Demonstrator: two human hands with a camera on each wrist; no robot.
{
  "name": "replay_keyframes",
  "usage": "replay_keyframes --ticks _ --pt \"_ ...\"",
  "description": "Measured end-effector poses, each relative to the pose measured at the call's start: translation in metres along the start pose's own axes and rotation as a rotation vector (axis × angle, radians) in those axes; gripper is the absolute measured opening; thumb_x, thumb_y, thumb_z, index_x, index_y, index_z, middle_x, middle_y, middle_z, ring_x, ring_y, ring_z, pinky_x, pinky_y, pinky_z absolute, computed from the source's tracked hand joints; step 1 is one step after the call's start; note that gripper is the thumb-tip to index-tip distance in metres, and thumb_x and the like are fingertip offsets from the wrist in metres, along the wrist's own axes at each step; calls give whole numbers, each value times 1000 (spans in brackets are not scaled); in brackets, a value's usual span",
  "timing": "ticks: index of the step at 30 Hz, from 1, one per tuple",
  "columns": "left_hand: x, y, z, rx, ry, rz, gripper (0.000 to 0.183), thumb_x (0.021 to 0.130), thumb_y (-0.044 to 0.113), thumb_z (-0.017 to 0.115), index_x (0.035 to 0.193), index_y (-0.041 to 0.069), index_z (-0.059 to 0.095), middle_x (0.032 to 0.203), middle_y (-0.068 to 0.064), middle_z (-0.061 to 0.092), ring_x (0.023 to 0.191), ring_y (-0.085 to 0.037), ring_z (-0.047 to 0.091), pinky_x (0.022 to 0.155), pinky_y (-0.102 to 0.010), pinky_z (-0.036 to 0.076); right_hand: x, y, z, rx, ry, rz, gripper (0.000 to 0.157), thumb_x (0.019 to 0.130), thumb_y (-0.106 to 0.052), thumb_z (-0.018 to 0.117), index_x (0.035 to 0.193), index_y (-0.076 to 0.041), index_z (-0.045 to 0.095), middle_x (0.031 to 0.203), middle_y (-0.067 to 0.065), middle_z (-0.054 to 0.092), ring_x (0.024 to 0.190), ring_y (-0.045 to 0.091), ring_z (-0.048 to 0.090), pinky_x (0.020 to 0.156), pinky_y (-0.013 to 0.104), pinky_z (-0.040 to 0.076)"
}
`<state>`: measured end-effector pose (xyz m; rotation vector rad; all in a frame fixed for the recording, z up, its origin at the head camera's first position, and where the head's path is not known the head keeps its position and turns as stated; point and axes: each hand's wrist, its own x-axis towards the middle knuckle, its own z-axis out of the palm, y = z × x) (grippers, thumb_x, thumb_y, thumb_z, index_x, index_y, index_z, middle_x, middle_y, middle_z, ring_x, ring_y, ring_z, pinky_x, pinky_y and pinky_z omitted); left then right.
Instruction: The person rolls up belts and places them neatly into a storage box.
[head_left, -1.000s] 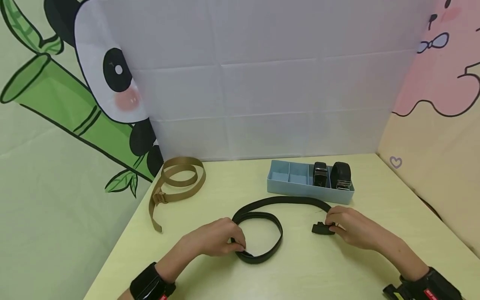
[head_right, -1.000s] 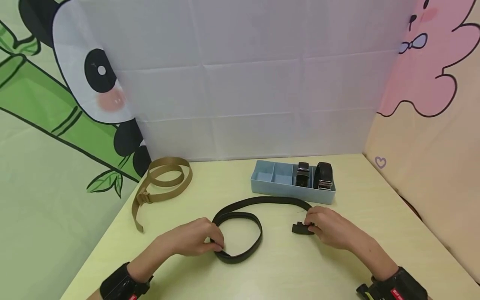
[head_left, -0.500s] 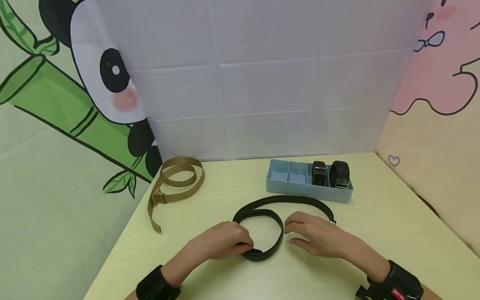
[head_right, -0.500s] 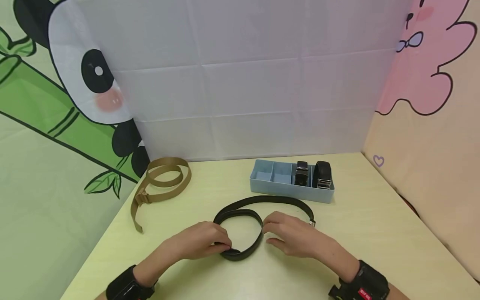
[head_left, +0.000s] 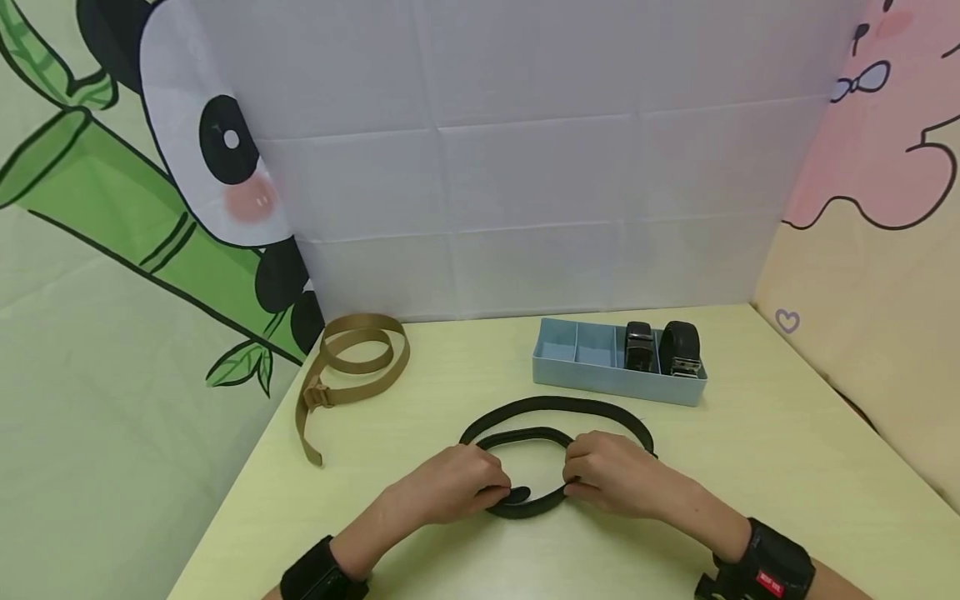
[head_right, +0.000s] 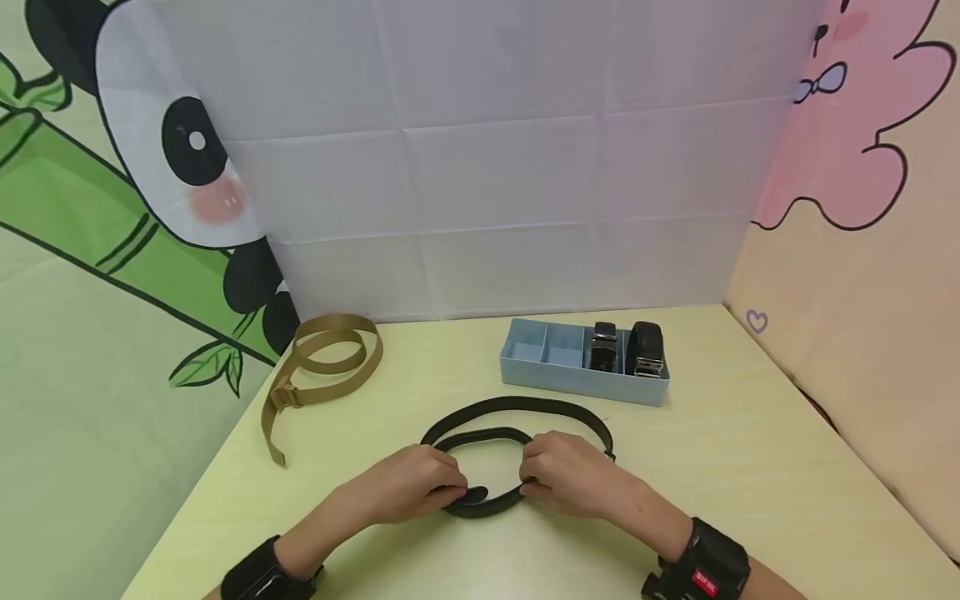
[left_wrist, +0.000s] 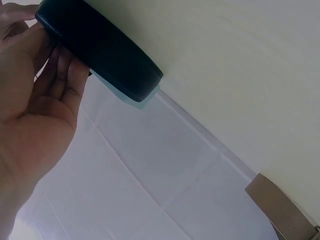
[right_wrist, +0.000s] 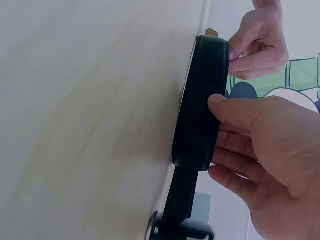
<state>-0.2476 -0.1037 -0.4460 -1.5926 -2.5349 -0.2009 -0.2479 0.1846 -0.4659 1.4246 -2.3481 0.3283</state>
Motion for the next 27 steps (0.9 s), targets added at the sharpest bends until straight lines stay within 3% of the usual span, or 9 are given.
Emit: replay_keyframes --ticks 3,8,11,15,19,25,27 --pt "0 1 0 19 1 -18 26 96 16 72 71 23 70 67 16 52 60 4 41 57 -11 36 -2 -1 -3 4 -14 18 7 80 -20 87 79 -20 80 81 -10 68 76 5 60 68 27 54" --pt "0 3 1 -1 2 -13 20 97 17 72 77 21 75 72 16 60 63 8 46 59 -10 41 7 2 -20 99 -153 40 6 91 -22 79 93 -16 80 94 -7 71 88 7 63 76 28 56" --pt "0 3 1 -10 7 -5 19 97 17 72 78 21 75 75 16 62 64 9 47 60 -9 42 26 11 -34 128 -225 49 12 96 -23 73 103 -14 78 103 -3 73 97 10 64 83 31 55" --pt "0 3 1 -23 16 13 23 97 16 72 75 21 73 75 17 61 64 9 47 60 -9 41 66 27 -40 118 -277 32 14 98 -17 71 109 -11 77 108 2 73 99 15 66 82 31 56" --pt "0 3 2 -48 22 30 26 96 13 72 71 21 70 74 18 60 64 10 45 60 -7 38 107 37 -26 102 -325 21 15 99 -7 68 110 -9 78 108 4 73 96 16 66 79 30 56" --pt "3 5 2 -25 25 22 33 93 12 72 64 24 62 67 19 53 59 7 39 55 -8 31 150 40 9 33 -403 52 25 99 -5 68 121 -12 77 120 3 72 110 16 65 86 28 55" --pt "4 6 1 -16 26 16 32 94 14 72 64 24 65 66 19 53 58 7 39 55 -8 31 159 40 18 21 -425 53 17 100 -7 67 110 -13 79 105 -1 72 96 12 64 78 23 52"
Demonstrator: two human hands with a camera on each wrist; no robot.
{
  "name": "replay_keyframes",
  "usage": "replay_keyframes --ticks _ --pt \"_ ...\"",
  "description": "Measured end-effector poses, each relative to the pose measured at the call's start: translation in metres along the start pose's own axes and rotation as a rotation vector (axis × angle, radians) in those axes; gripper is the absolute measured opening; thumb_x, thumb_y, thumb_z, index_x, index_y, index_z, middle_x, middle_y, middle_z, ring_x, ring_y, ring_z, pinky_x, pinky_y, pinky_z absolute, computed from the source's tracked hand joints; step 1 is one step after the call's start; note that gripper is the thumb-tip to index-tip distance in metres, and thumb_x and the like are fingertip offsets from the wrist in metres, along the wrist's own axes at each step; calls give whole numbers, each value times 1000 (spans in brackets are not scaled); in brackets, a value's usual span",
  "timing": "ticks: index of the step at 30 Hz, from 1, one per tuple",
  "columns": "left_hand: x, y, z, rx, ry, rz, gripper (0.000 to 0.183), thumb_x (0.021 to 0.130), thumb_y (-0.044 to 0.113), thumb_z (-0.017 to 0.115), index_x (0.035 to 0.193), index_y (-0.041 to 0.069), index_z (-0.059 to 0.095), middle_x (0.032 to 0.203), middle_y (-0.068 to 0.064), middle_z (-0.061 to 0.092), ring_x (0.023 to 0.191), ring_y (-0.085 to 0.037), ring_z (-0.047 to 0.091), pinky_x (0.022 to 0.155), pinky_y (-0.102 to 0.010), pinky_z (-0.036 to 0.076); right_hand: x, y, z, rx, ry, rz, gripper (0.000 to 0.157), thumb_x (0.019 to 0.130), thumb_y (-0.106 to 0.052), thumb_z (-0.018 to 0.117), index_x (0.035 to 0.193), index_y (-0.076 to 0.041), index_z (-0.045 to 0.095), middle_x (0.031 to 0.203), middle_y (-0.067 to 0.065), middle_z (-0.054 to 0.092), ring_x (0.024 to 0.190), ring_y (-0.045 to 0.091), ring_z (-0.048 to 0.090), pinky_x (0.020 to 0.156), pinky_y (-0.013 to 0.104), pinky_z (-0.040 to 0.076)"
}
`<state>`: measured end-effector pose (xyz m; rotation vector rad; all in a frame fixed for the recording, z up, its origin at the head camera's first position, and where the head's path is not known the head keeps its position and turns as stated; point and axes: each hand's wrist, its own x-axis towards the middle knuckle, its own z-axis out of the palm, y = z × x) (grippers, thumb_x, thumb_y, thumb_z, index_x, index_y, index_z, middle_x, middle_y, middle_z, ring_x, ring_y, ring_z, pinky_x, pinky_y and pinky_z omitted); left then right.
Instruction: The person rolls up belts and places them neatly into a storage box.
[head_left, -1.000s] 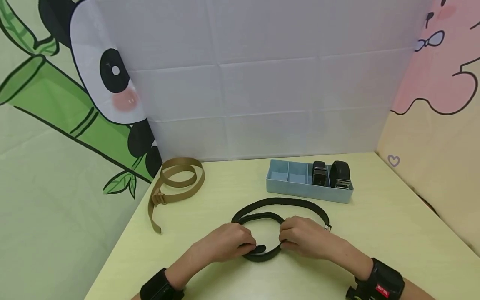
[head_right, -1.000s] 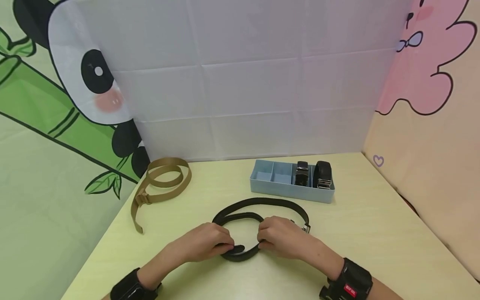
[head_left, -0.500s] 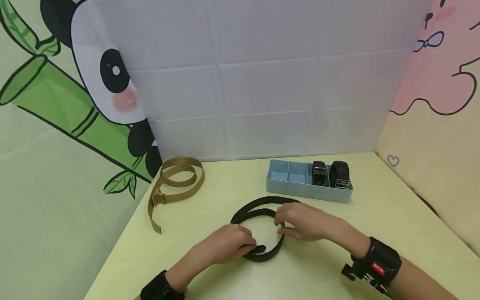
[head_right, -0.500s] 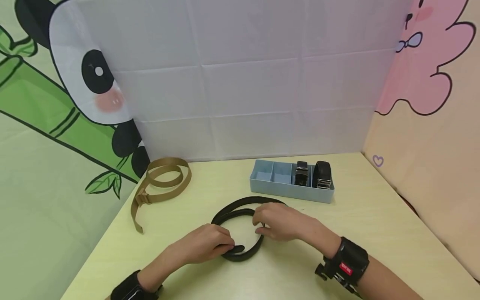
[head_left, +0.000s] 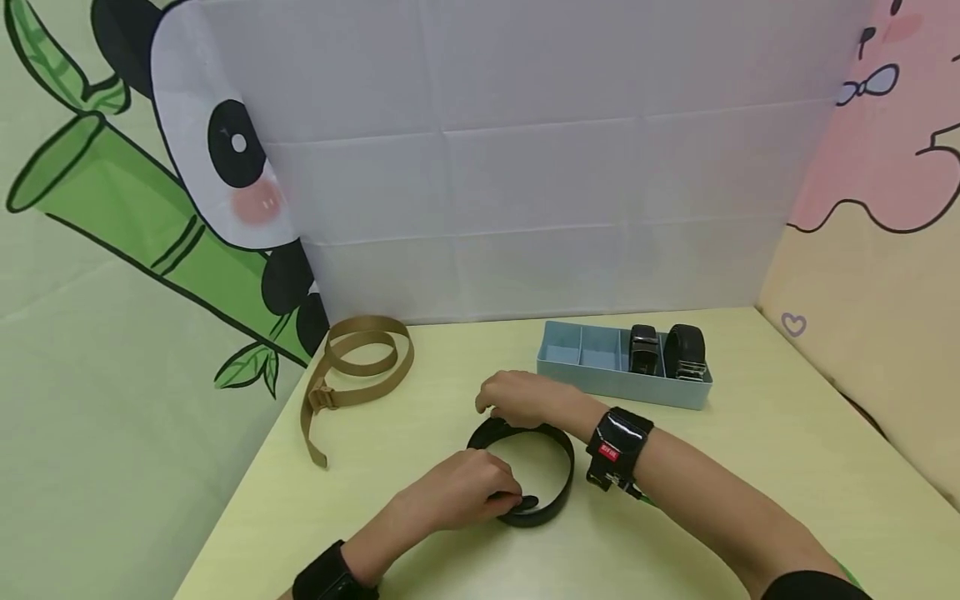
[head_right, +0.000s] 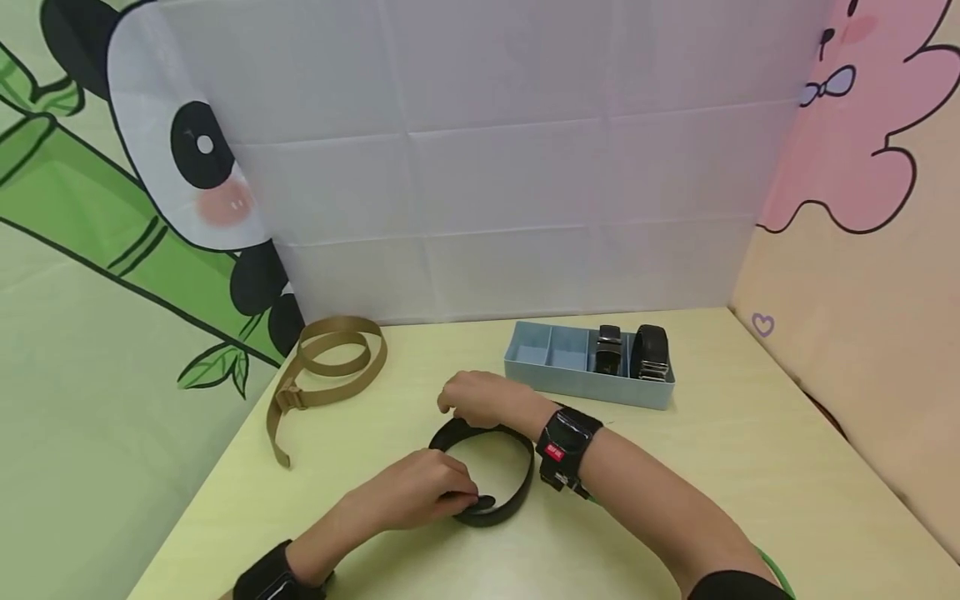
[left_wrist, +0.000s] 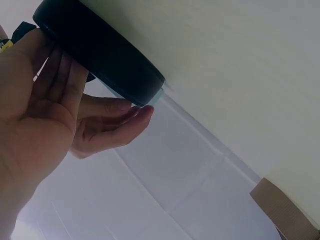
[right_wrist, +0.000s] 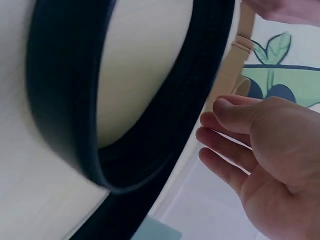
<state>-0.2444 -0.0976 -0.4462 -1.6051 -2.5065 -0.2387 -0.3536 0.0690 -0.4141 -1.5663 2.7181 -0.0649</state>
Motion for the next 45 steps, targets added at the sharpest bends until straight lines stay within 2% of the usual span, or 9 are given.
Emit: replay_keyframes --ticks 5,9,13,20,24,28,34,40,45 --pt "3 2 1 18 -5 3 29 96 19 73 67 24 71 65 19 54 57 8 40 55 -9 31 9 -1 7 -15 -31 20 19 99 -13 69 81 -16 74 75 -8 59 66 7 51 58 20 38" --pt "5 1 1 25 -3 6 36 96 18 73 62 25 64 61 18 49 55 6 36 53 -9 27 1 3 8 -39 -50 87 23 98 -16 71 76 -22 73 74 -10 63 63 6 53 57 20 41" --pt "6 -1 -1 21 -8 2 39 95 18 74 58 25 61 59 17 48 54 5 35 53 -11 28 -18 14 6 -39 -70 152 31 96 -16 73 67 -22 66 64 -11 52 57 6 44 54 21 36" --pt "4 -6 -2 29 -42 -4 34 95 19 74 61 22 68 60 18 48 55 5 34 53 -11 30 -72 43 3 -25 -91 227 53 96 -15 73 58 -24 37 59 -8 19 56 10 19 55 28 24" --pt "3 -9 -4 24 -48 -22 34 94 16 75 61 21 68 59 17 46 56 3 31 53 -11 26 -109 54 3 42 -7 202 60 94 -10 75 56 -25 30 57 -10 13 53 9 14 52 26 21" --pt "3 -11 -5 12 -49 -28 36 93 14 74 60 21 64 59 16 44 58 2 29 54 -11 25 -146 59 6 79 69 207 58 92 -6 75 55 -24 34 55 -12 16 50 5 16 51 22 23" --pt "0 -17 -5 11 -40 -34 36 93 11 73 60 22 62 59 16 44 57 1 29 53 -12 25 -198 66 12 77 149 264 40 88 -4 78 57 -20 57 55 -15 32 50 1 27 51 20 32" --pt "-2 -22 -2 -5 -30 -39 31 93 7 72 64 18 68 60 15 45 57 1 28 54 -12 23 -241 74 15 77 186 339 41 85 -2 79 58 -22 54 57 -15 30 52 1 25 51 20 27" --pt "-2 -23 -1 -5 -10 -23 34 92 5 72 62 19 63 60 15 44 58 1 27 55 -12 22 -256 76 16 90 194 368 41 85 -2 79 59 -22 54 58 -15 31 53 1 25 51 20 26"
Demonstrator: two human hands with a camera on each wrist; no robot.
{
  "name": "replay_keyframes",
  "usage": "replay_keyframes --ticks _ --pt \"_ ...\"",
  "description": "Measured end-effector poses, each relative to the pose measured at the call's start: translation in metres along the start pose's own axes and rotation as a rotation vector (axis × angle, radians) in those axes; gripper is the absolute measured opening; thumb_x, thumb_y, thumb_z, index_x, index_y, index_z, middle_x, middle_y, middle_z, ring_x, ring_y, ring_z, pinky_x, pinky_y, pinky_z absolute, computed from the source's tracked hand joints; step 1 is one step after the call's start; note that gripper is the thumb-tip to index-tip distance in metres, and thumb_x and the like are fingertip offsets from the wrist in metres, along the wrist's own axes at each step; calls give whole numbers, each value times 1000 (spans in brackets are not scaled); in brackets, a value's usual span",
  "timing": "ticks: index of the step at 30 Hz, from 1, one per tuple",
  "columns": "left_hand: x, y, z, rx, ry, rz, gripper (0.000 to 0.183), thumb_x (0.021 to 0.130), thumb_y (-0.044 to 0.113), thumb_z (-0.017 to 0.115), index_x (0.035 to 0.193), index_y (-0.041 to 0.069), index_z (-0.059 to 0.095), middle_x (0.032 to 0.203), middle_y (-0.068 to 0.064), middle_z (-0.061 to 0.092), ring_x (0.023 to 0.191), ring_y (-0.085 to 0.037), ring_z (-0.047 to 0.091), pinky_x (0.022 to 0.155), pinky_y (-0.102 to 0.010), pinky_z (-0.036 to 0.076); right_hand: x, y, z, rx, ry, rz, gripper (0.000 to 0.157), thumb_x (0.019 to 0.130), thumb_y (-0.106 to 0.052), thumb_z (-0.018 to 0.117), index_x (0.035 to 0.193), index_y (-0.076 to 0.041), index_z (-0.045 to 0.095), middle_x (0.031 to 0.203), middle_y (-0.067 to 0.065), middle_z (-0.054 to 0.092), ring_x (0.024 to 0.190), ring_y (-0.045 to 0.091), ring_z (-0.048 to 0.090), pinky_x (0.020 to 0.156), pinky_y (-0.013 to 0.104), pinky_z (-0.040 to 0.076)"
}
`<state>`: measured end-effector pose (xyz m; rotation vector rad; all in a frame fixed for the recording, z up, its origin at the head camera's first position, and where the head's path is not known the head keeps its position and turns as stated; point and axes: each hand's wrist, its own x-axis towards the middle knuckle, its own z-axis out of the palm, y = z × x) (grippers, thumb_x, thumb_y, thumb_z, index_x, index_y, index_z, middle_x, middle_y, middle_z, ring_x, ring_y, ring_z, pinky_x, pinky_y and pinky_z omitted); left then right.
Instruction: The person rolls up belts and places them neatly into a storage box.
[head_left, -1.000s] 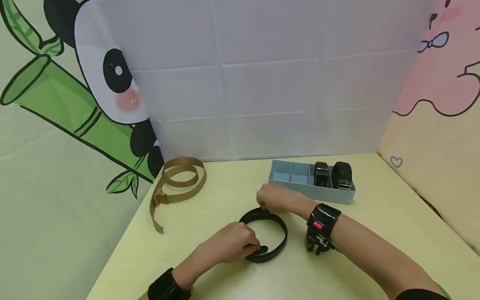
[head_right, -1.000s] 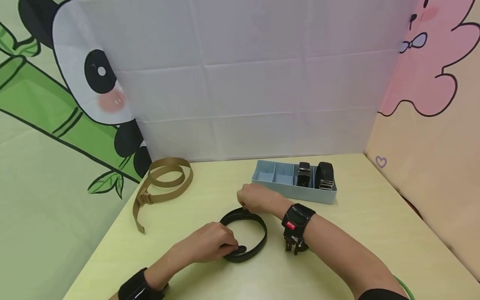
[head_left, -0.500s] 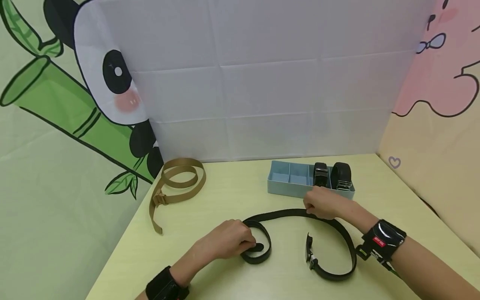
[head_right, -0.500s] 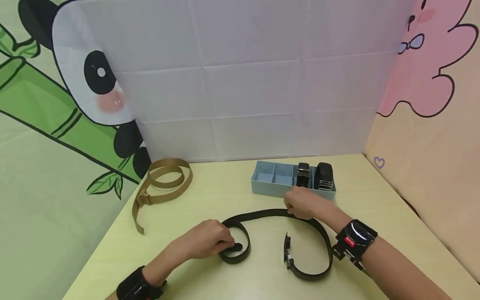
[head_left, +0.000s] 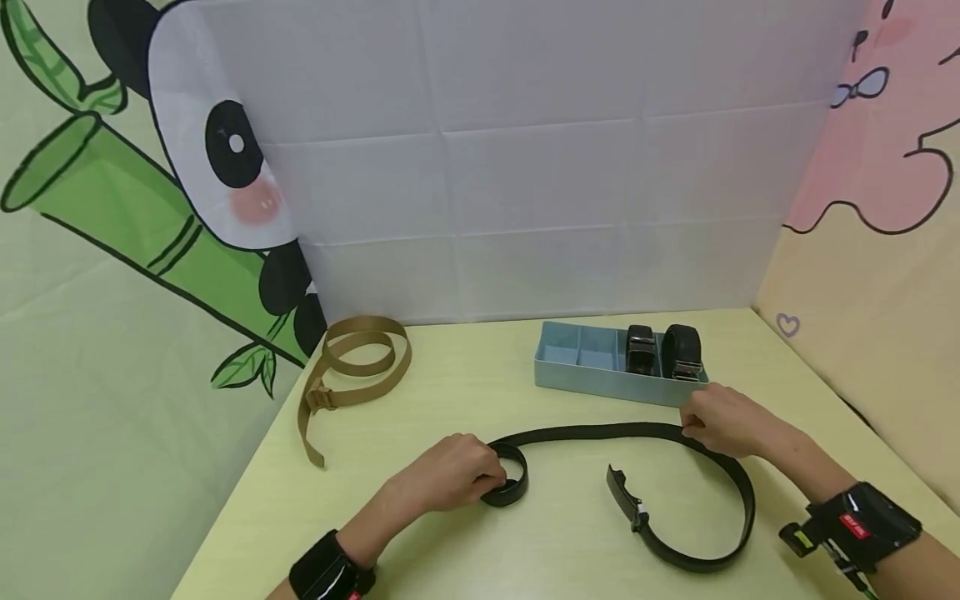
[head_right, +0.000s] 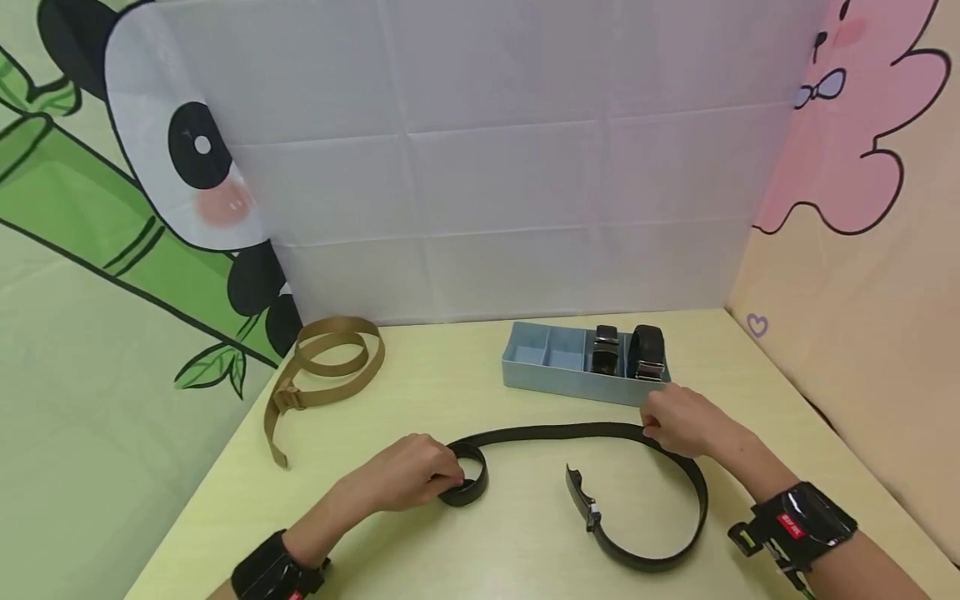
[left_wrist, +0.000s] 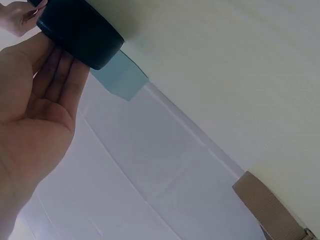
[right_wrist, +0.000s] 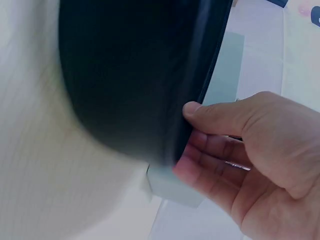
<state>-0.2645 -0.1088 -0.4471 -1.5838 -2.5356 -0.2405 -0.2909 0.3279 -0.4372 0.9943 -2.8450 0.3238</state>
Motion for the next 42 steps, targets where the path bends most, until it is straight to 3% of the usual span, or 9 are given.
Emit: replay_keyframes --ticks 7,13,15,18,22,27,31,35,42 --pt "0 0 2 -1 26 42 31 92 4 72 65 18 65 63 16 49 60 3 32 58 -10 30 17 -13 -2 -39 -56 7 45 85 -2 79 58 -22 49 59 -14 28 53 3 27 51 21 27" --pt "-1 3 0 2 15 37 30 94 9 73 66 18 66 65 17 53 61 3 35 60 -11 35 49 -43 -11 -81 -93 -14 55 89 -6 77 54 -24 39 55 -12 21 49 4 21 48 20 25" --pt "-2 3 0 -2 12 29 30 94 9 73 66 18 67 65 17 55 62 3 36 61 -11 36 66 -60 -13 -71 -91 -63 51 91 -8 75 56 -23 41 57 -11 24 50 5 23 49 21 25" --pt "-2 3 0 -8 11 26 29 94 9 73 66 17 68 66 17 56 62 3 37 62 -10 37 94 -87 -10 -43 -82 -204 37 94 -9 73 65 -21 54 62 -10 36 55 6 30 52 22 29" --pt "-3 2 1 -14 13 29 29 93 7 73 66 18 67 66 17 56 62 3 36 61 -10 34 133 -125 4 -33 -75 -382 17 96 -6 70 84 -18 71 78 -6 61 66 6 50 60 22 45" --pt "-3 3 1 -10 20 46 33 91 5 72 63 19 60 65 15 48 61 1 32 58 -12 26 173 -157 31 -57 -82 -461 15 97 -4 70 104 -15 79 104 0 74 95 11 66 79 25 55" --pt "-2 4 0 -3 24 50 38 91 4 72 63 21 53 64 15 44 61 0 31 58 -12 23 192 -166 50 -81 -119 -468 15 96 -3 70 95 -15 79 91 -3 71 81 6 59 69 18 48" --pt "-1 5 -1 9 21 45 39 91 5 73 62 21 52 63 15 41 60 0 29 57 -13 22 199 -164 55 -123 -150 -415 25 97 -5 69 74 -15 73 69 -7 52 62 7 40 55 20 30" --pt "-1 6 -4 24 -2 41 30 92 9 75 64 18 67 64 17 51 59 1 34 58 -12 31 190 -146 43 -200 -201 -293 28 92 -1 71 69 -17 71 66 -11 51 59 6 40 54 21 32"
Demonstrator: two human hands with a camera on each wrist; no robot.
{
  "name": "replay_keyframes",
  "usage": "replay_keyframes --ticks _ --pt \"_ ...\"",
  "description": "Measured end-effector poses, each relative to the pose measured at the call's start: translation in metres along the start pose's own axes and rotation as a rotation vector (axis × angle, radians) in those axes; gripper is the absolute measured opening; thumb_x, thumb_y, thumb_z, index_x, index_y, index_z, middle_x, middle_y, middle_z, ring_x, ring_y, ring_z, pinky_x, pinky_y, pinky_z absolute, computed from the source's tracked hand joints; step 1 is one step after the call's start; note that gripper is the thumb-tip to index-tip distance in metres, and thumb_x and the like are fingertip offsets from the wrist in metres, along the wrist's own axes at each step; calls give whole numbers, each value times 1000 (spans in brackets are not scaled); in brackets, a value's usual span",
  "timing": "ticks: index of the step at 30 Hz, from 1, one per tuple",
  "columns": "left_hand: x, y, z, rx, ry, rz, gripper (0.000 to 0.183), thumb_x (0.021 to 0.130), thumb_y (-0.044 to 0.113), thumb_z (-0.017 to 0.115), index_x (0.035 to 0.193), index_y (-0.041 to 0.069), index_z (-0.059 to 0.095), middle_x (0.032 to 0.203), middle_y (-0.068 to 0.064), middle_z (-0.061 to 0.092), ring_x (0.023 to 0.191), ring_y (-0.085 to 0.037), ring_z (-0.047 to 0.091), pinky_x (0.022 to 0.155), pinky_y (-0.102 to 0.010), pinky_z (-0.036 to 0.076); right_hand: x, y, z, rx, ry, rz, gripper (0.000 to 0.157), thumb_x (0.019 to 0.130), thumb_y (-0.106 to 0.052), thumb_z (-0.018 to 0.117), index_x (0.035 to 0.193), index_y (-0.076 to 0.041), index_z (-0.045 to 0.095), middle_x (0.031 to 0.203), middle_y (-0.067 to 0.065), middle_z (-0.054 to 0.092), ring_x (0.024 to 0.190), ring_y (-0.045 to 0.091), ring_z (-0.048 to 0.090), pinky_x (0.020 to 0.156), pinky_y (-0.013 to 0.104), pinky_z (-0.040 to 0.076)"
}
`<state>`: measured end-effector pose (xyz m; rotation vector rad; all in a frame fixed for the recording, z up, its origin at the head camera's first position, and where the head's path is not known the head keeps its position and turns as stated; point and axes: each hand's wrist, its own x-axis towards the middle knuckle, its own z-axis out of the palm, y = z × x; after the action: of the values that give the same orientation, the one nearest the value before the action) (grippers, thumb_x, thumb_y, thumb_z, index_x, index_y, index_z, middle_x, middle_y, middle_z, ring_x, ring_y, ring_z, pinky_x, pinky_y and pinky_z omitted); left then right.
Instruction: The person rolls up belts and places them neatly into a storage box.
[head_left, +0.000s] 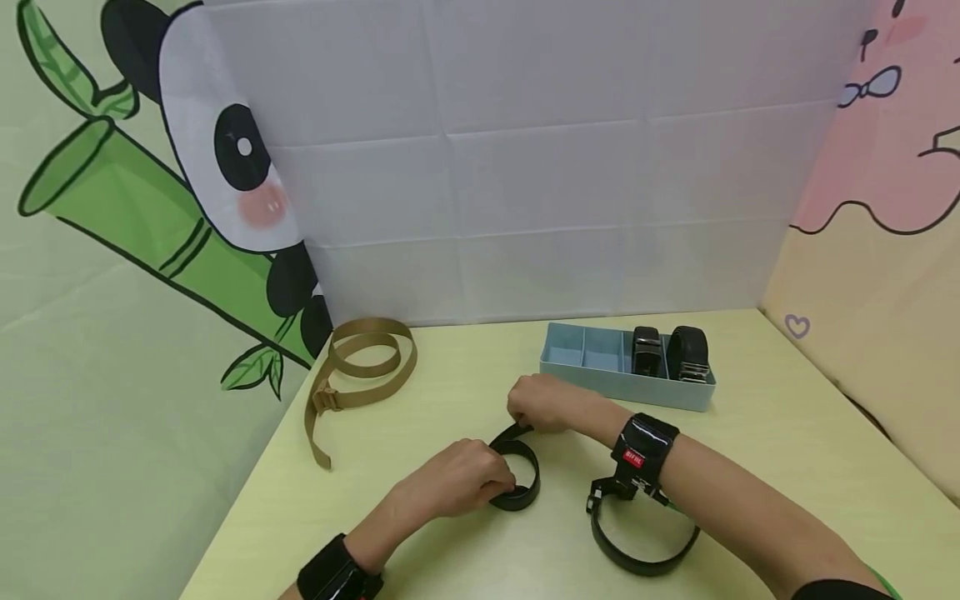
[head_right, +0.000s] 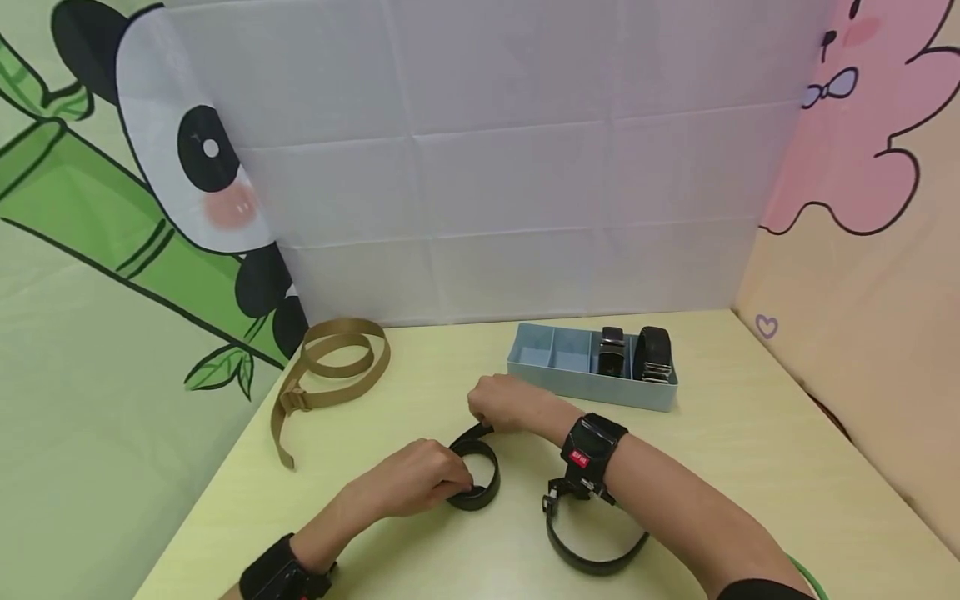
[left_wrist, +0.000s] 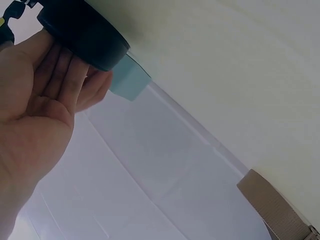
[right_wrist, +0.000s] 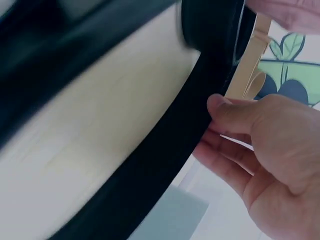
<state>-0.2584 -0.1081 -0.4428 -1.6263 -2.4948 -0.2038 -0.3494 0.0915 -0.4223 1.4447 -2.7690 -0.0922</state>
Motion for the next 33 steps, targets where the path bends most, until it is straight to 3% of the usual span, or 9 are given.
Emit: replay_keyframes --ticks 4,8,12,17,23,25,28,30,33 --pt "1 1 0 -13 -6 -5 29 93 10 74 66 18 69 65 17 55 58 2 36 57 -11 32 -16 12 -1 40 -27 16 25 92 0 70 72 -14 76 64 -10 52 59 6 39 55 21 32" --pt "1 2 1 -19 -5 -8 30 93 8 74 65 18 69 65 17 57 58 4 35 58 -10 32 -34 24 -2 86 -62 42 31 96 -2 68 68 -14 70 61 -10 41 57 6 31 55 24 30" --pt "3 2 1 -14 1 -19 30 92 7 74 65 18 69 64 17 55 58 3 33 58 -10 32 -50 32 -5 155 -36 17 36 95 -1 69 61 -14 67 56 -12 35 53 6 26 53 25 28" --pt "9 -1 2 9 7 -27 33 94 7 72 63 18 66 61 15 45 58 0 28 56 -12 25 -62 28 -11 195 -56 -4 28 92 -4 73 65 -10 77 51 -10 48 46 4 36 51 23 34" --pt "10 -3 3 9 1 -17 30 93 6 72 66 18 68 64 16 50 59 1 32 56 -11 28 -68 9 -17 163 -184 75 13 93 -3 71 96 -12 81 78 -3 70 62 7 56 59 24 50" --pt "10 -4 3 3 -1 -16 28 92 5 73 68 18 71 65 16 54 59 2 35 57 -11 32 -66 3 -18 147 -217 93 33 93 2 68 119 -16 76 79 1 70 61 8 54 56 24 46" --pt "10 -4 3 -10 2 -12 24 92 5 74 72 18 73 69 16 62 61 4 41 59 -10 37 -60 -4 -17 116 -239 89 59 92 11 64 140 -23 64 76 3 65 57 9 43 51 24 35" --pt "10 -4 3 -17 1 -11 23 92 5 73 73 18 73 70 15 64 61 5 43 59 -10 38 -55 -6 -17 90 -225 55 65 90 13 65 142 -25 63 81 3 64 61 9 41 52 23 34" --pt "11 -4 4 -17 0 -9 23 92 5 73 73 19 73 69 16 62 61 3 42 59 -11 35 -47 -9 -17 75 -144 -33 40 91 9 65 120 -16 76 89 1 63 68 8 43 58 22 37"
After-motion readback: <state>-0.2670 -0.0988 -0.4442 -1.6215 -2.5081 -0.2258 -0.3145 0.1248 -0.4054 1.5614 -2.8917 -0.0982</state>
